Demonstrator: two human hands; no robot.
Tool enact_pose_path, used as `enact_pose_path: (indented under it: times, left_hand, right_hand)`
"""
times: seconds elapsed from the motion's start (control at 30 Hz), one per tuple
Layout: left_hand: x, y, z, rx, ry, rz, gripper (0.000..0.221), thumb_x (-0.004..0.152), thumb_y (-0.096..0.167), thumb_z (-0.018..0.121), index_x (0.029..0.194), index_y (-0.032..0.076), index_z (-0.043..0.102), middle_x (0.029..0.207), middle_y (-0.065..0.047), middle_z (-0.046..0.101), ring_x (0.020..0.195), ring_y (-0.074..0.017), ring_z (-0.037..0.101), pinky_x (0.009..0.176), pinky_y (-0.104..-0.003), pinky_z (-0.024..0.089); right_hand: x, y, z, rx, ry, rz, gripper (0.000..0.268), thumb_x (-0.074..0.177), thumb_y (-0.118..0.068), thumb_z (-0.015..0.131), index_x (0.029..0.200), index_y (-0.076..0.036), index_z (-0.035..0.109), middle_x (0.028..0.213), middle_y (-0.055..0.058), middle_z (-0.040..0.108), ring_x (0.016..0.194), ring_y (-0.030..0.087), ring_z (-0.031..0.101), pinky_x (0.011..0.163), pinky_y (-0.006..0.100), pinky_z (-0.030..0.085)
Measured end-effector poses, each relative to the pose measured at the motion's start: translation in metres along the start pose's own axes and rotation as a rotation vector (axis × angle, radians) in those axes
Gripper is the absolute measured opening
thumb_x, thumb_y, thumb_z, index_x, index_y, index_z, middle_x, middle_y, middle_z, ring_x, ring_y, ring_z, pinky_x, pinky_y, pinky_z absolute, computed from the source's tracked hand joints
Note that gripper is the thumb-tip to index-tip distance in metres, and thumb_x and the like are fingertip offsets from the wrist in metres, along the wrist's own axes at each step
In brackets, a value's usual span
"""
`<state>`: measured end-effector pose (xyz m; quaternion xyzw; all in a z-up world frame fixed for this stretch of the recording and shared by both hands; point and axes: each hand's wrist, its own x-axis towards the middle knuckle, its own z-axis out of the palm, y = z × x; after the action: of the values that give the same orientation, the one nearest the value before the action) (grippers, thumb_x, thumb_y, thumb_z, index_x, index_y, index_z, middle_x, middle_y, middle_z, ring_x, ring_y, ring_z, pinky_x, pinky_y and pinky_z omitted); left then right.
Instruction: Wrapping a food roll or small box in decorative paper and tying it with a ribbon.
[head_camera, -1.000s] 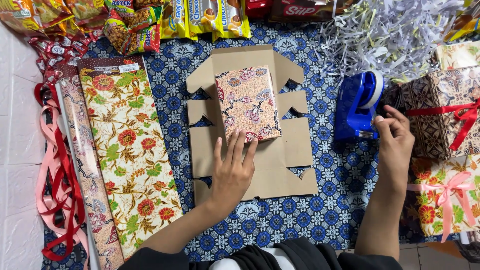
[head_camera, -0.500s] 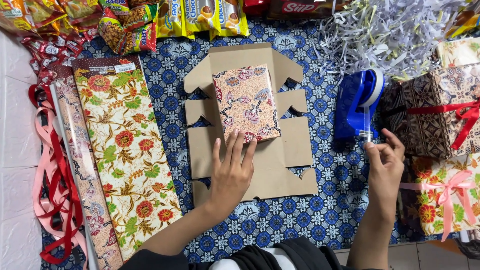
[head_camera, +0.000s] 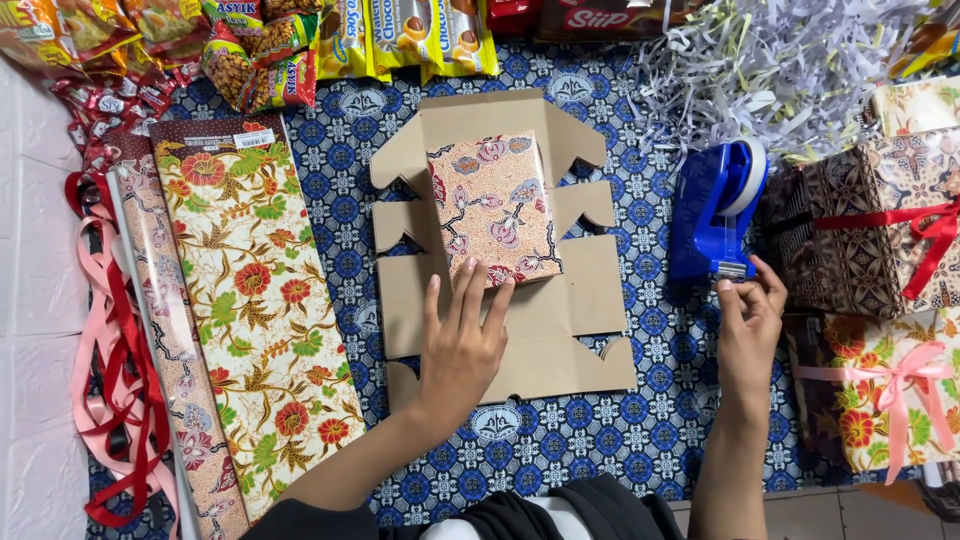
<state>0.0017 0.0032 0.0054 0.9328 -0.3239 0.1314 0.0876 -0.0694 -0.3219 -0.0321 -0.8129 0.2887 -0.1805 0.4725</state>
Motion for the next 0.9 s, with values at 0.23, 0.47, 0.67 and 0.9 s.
enact_pose_path:
  times: [0.23, 0.47, 0.67, 0.9]
  left_hand:
    - [0.002, 0.001, 0.007, -0.036, 0.189, -0.001, 0.043, 0.088, 0.014, 0.060, 0.130, 0.011, 0.060, 0.135, -0.021, 0.055, 0.134, -0.0321, 0.049, 0.112, -0.059, 0.030]
    - [0.002, -0.001, 0.008, -0.048, 0.196, 0.000, 0.040, 0.088, 0.015, 0.060, 0.128, 0.013, 0.062, 0.133, -0.021, 0.055, 0.133, -0.0324, 0.050, 0.110, -0.060, 0.031]
    - [0.007, -0.010, 0.003, -0.096, 0.201, 0.001, 0.034, 0.087, 0.013, 0.062, 0.121, 0.015, 0.065, 0.132, -0.021, 0.055, 0.134, -0.0333, 0.050, 0.109, -0.061, 0.032]
    - [0.010, -0.017, 0.000, -0.152, 0.220, 0.007, 0.031, 0.086, 0.013, 0.065, 0.116, 0.020, 0.067, 0.133, -0.021, 0.054, 0.135, -0.0342, 0.048, 0.109, -0.062, 0.031]
  right_hand:
    - [-0.001, 0.031, 0.001, 0.212, 0.007, -0.087, 0.019, 0.106, -0.010, 0.056, 0.095, 0.005, 0.055, 0.152, 0.014, 0.028, 0.116, 0.029, 0.058, 0.111, 0.047, 0.036]
    - [-0.022, 0.021, 0.011, 0.035, 0.044, -0.052, 0.016, 0.100, -0.013, 0.063, 0.093, 0.001, 0.060, 0.141, 0.017, 0.034, 0.121, 0.032, 0.043, 0.106, 0.048, 0.037]
    - [-0.030, -0.015, 0.017, 0.142, 0.073, -0.231, 0.009, 0.102, -0.014, 0.064, 0.100, -0.005, 0.065, 0.127, 0.008, 0.035, 0.116, 0.018, 0.042, 0.104, 0.034, 0.041]
    - [-0.027, -0.073, 0.073, 0.236, -0.326, -0.417, 0.010, 0.087, -0.013, 0.073, 0.097, -0.011, 0.073, 0.132, 0.008, 0.039, 0.124, 0.025, 0.040, 0.109, 0.040, 0.034]
